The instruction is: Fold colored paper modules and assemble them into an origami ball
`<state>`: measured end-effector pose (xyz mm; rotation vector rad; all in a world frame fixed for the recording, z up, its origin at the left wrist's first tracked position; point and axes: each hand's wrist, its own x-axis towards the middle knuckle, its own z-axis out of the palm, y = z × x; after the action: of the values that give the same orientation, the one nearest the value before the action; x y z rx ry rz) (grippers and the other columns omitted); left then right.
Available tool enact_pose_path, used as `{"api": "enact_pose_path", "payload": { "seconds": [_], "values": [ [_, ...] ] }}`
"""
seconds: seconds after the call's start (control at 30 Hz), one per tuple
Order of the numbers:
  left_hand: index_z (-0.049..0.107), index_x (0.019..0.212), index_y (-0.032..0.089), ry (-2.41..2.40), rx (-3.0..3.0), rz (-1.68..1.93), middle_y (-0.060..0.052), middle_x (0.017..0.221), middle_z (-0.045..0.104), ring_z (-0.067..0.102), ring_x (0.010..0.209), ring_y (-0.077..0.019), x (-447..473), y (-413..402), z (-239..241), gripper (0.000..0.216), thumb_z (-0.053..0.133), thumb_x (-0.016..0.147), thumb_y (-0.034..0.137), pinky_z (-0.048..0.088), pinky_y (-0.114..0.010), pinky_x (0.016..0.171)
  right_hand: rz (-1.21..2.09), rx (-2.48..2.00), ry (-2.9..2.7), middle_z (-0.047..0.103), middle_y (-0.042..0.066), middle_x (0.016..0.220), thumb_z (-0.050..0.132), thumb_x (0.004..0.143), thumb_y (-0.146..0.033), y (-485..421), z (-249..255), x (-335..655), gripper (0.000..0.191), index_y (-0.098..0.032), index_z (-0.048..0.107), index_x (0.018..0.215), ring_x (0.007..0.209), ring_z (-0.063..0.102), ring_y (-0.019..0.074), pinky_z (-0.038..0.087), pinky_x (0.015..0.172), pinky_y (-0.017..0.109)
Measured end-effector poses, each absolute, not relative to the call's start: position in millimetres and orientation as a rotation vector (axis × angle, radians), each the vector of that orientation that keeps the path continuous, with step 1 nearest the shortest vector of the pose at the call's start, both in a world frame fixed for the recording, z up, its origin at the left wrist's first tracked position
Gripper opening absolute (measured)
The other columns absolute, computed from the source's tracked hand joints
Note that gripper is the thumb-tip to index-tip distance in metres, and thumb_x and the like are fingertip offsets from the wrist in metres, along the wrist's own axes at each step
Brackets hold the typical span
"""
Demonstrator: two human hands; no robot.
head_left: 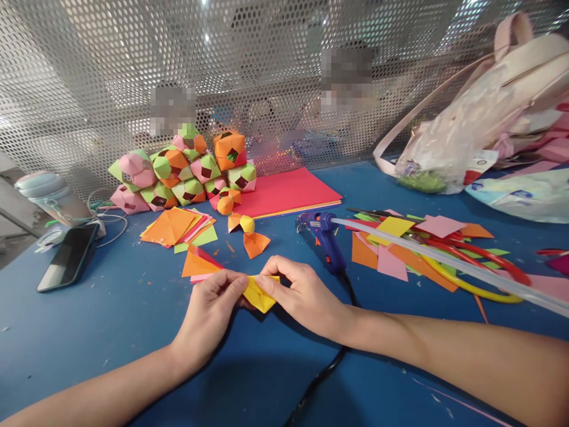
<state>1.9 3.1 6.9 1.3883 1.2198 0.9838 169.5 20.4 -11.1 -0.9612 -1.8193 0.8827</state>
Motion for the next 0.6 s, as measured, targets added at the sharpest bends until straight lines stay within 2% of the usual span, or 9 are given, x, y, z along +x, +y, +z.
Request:
{"api": "enact_pose_path", "payload": {
  "seconds": [0.17, 0.23, 0.37, 0.47, 0.6],
  "values": [
    [0.064, 0.083, 0.015, 1.264, 1.422, 0.957, -0.001, 0.073, 0.065, 0.059, 0.067, -0.0139, 2.1, 4.3, 5.0, 0.022, 0.058, 0.080, 0.037, 0.047, -0.024, 0.062, 0.855, -0.965, -1.843, 0.058, -0.002, 0.066, 0.051, 0.088, -0.027, 20.5, -11.3, 168.5, 0.020, -0.018, 0.054, 0.070, 0.062, 0.054, 0.0109, 0.043, 0.058, 0.022],
    [0.064, 0.081, 0.016, 1.311, 1.482, 0.957, -0.001, 0.073, 0.065, 0.058, 0.067, -0.0132, 2.3, 4.5, 5.0, 0.021, 0.060, 0.079, 0.036, 0.045, -0.022, 0.061, 0.866, -0.950, -1.847, 0.059, -0.001, 0.068, 0.051, 0.088, -0.027, 20.5, -11.5, 168.8, 0.018, -0.018, 0.057, 0.073, 0.064, 0.055, 0.0111, 0.043, 0.060, 0.022],
    [0.060, 0.075, 0.016, 1.310, 1.514, 1.068, -0.001, 0.079, 0.065, 0.058, 0.075, -0.0130, 1.9, 5.1, 5.4, 0.017, 0.058, 0.080, 0.032, 0.046, -0.022, 0.068, 0.880, -0.937, -1.788, 0.058, -0.002, 0.073, 0.054, 0.086, -0.030, 21.7, -11.8, 169.6, 0.011, -0.019, 0.056, 0.084, 0.066, 0.054, 0.0112, 0.044, 0.062, 0.022],
    [0.056, 0.070, 0.016, 1.264, 1.500, 1.112, -0.002, 0.084, 0.064, 0.058, 0.079, -0.0130, 1.8, 6.3, 4.5, 0.016, 0.059, 0.080, 0.028, 0.045, -0.022, 0.070, 0.857, -0.931, -1.785, 0.056, -0.002, 0.071, 0.051, 0.087, -0.026, 23.4, -12.0, 169.3, 0.013, -0.019, 0.053, 0.077, 0.064, 0.052, 0.0112, 0.044, 0.061, 0.023],
    [0.058, 0.081, 0.017, 1.266, 1.497, 0.977, 0.000, 0.077, 0.061, 0.055, 0.070, -0.0119, 2.2, 7.3, 2.2, 0.017, 0.057, 0.081, 0.033, 0.044, -0.022, 0.063, 0.825, -0.901, -1.832, 0.057, -0.001, 0.072, 0.050, 0.087, -0.022, 24.1, -12.7, 167.7, 0.014, -0.019, 0.054, 0.073, 0.067, 0.053, 0.0119, 0.044, 0.064, 0.024]
  ]
}}
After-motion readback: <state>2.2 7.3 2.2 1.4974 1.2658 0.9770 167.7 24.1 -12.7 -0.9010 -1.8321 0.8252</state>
